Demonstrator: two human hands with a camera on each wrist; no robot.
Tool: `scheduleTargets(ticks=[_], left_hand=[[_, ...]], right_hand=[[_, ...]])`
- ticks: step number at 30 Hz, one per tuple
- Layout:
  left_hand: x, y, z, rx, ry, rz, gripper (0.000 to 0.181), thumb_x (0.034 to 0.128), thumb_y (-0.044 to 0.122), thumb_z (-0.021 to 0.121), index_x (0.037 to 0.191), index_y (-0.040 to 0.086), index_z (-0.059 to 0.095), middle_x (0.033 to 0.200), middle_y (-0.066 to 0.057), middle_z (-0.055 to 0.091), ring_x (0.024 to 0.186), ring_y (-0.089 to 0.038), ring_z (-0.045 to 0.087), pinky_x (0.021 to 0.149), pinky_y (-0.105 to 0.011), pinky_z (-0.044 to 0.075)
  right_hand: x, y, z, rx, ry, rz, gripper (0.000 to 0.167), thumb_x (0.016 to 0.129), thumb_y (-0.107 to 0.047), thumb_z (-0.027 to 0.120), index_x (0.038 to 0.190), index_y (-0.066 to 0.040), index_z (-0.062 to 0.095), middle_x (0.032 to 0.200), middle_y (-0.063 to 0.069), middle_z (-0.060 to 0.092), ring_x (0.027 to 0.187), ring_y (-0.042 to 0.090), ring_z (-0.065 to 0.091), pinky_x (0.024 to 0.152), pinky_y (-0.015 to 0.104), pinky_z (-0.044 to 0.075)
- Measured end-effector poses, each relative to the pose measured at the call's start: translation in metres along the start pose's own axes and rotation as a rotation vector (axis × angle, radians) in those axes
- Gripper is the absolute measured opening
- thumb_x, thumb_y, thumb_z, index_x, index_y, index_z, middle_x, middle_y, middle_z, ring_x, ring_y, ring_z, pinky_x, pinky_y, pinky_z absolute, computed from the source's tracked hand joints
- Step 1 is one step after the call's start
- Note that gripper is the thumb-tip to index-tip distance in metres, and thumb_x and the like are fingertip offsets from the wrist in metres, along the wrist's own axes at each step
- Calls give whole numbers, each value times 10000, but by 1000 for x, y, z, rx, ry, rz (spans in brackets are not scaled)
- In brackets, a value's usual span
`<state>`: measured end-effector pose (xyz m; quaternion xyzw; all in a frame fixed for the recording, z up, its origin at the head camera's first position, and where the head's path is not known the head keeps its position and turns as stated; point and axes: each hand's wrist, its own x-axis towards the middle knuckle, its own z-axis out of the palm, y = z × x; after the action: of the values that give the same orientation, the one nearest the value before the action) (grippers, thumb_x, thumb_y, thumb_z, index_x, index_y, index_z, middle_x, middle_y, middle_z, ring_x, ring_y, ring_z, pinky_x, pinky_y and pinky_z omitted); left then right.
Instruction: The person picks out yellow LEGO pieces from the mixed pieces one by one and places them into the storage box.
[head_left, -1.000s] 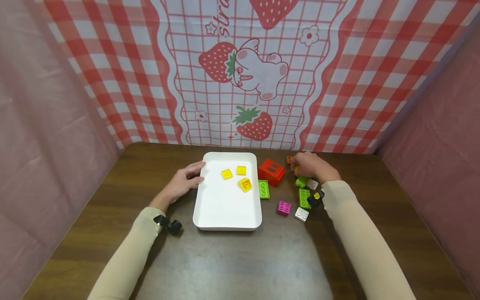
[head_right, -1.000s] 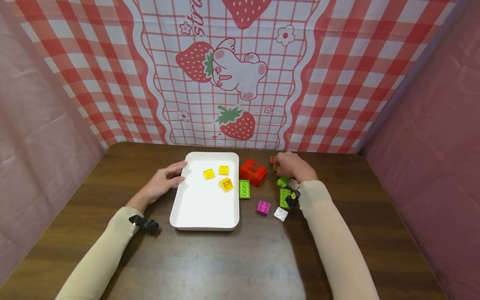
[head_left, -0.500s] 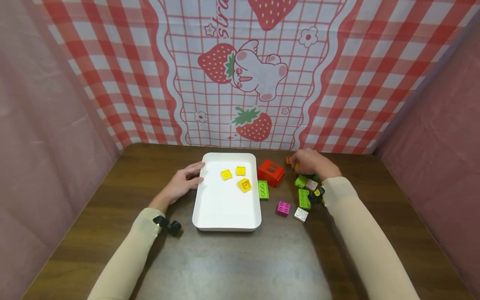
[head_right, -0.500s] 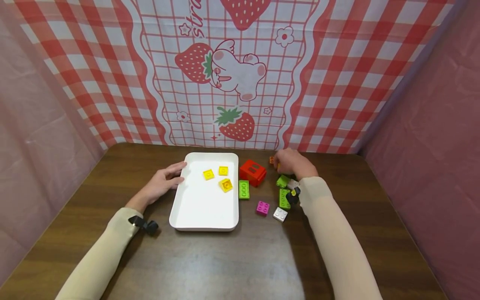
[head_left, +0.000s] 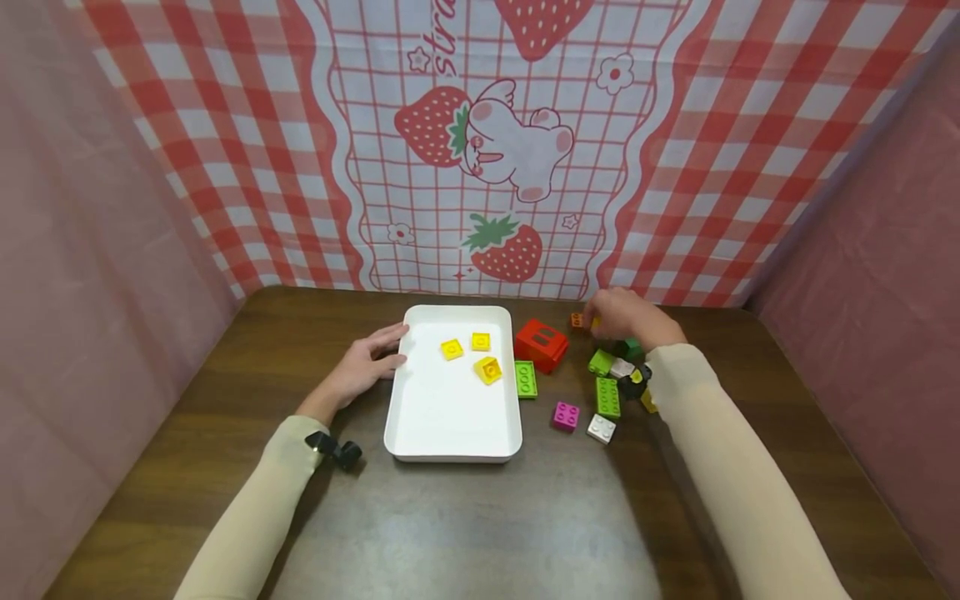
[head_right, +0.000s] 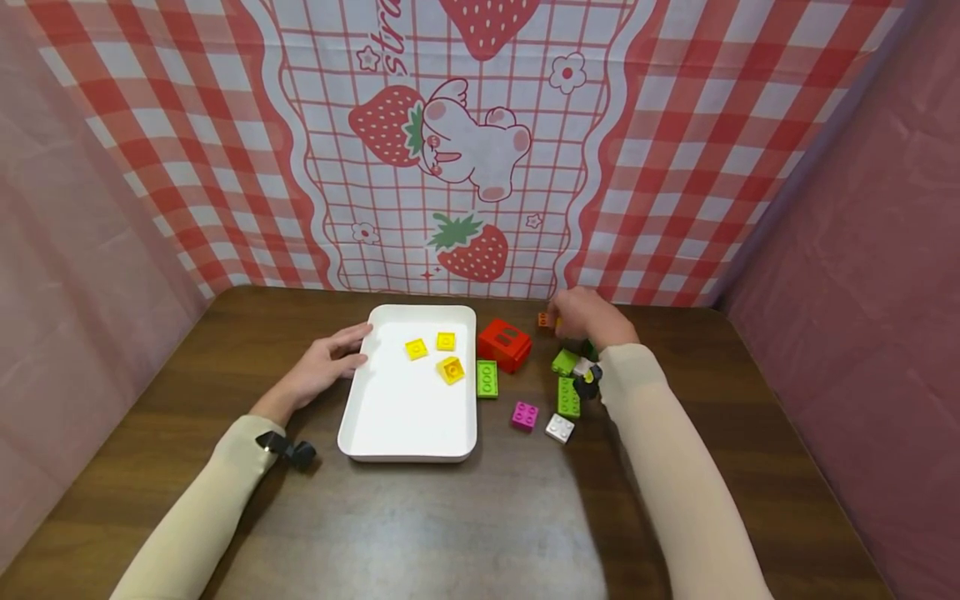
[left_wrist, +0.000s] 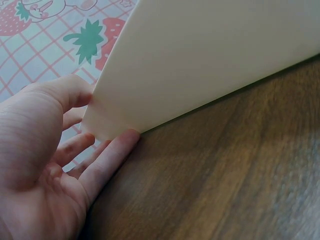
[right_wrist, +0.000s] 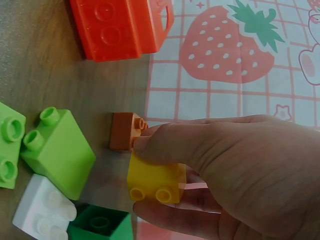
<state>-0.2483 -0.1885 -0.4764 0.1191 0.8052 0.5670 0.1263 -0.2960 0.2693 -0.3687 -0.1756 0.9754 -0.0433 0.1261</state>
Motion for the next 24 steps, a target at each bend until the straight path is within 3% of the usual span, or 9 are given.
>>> scheduleTargets(ticks=[8, 16, 24], left_hand=[[0, -1, 0, 7, 1, 2, 662, 1132, 120, 677, 1741, 124, 417, 1885, -133, 288, 1649, -451, 447, 1104, -427, 640], [1, -1, 2, -8, -6, 15, 663, 1132, 108, 672, 1738, 87, 404, 1883, -165, 278, 1634, -472, 459, 1063, -368, 668], [0, 1, 0, 4, 6, 6, 657, 1135, 105, 665, 1738, 91, 407, 1883, -156, 282, 1638, -457, 458, 1066, -369, 666]], right_hand=[[0, -1, -8, -25, -17, 7, 135, 1014, -46, 767, 1126, -38, 842, 1196, 196, 808, 1037, 346, 691, 1035, 577, 650], [-6, -2, -19, 25, -9, 34, 148, 1009, -54, 795, 1147, -56, 849, 1182, 179, 806, 1023, 337, 681, 966, 518, 674], [-1, -2, -28, -30, 33, -23, 95, 988, -42, 800, 1079, -40, 826, 1136, 186, 789, 1008, 343, 665, 986, 543, 647]])
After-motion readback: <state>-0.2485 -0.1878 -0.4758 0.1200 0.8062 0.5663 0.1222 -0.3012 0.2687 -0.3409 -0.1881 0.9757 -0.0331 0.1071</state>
